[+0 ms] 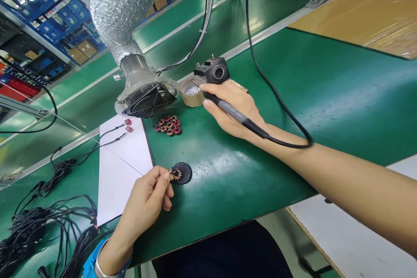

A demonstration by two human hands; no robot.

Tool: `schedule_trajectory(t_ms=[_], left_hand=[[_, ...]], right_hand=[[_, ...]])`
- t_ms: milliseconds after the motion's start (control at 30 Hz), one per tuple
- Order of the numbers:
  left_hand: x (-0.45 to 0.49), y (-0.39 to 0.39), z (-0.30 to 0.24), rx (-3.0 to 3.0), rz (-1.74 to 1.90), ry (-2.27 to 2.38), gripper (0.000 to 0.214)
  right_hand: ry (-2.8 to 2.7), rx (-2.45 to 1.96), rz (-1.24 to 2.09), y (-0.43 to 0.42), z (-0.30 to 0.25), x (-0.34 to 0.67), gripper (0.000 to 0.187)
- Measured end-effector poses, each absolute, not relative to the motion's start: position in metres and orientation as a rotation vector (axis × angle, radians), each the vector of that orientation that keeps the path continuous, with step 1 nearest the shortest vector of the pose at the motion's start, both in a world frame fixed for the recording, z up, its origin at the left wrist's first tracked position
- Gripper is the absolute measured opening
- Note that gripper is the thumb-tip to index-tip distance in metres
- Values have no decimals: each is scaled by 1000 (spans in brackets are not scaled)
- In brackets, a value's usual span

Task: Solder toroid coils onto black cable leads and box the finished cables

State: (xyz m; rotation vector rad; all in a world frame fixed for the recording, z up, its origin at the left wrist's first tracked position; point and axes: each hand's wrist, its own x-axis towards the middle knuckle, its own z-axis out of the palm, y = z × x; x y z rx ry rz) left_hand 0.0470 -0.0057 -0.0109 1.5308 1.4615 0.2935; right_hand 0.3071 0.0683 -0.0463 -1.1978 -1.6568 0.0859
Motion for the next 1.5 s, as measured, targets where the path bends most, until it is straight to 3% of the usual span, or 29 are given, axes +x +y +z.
schedule_trajectory(t_ms=[100,233,400,967,1100,1300,1500], left_hand=[[45,-4,-12,1526,274,1466,32],[43,-3,-14,1521,257,1434,32],[42,-2,-16,1520,264,1416,32],[42,-6,-12,1691,245,1428,27],[43,-8,-10,1710,266,1460,13],[49,-13,-16,1892,167,1487,26],[51,-15,-20,2056,103,1526,32]], right_hand=[[-1717,-1237,228,62,-54,300,32],[-1846,-995,367,29,-49,266,18],[-2026,-727,599,17,-48,232,28],[-1998,-630,619,19,-55,226,29],[-1962,-724,658,18,-57,234,33],[-2069,-787,717,13,-64,235,34],[-2073,-781,552,11,-72,228,25]])
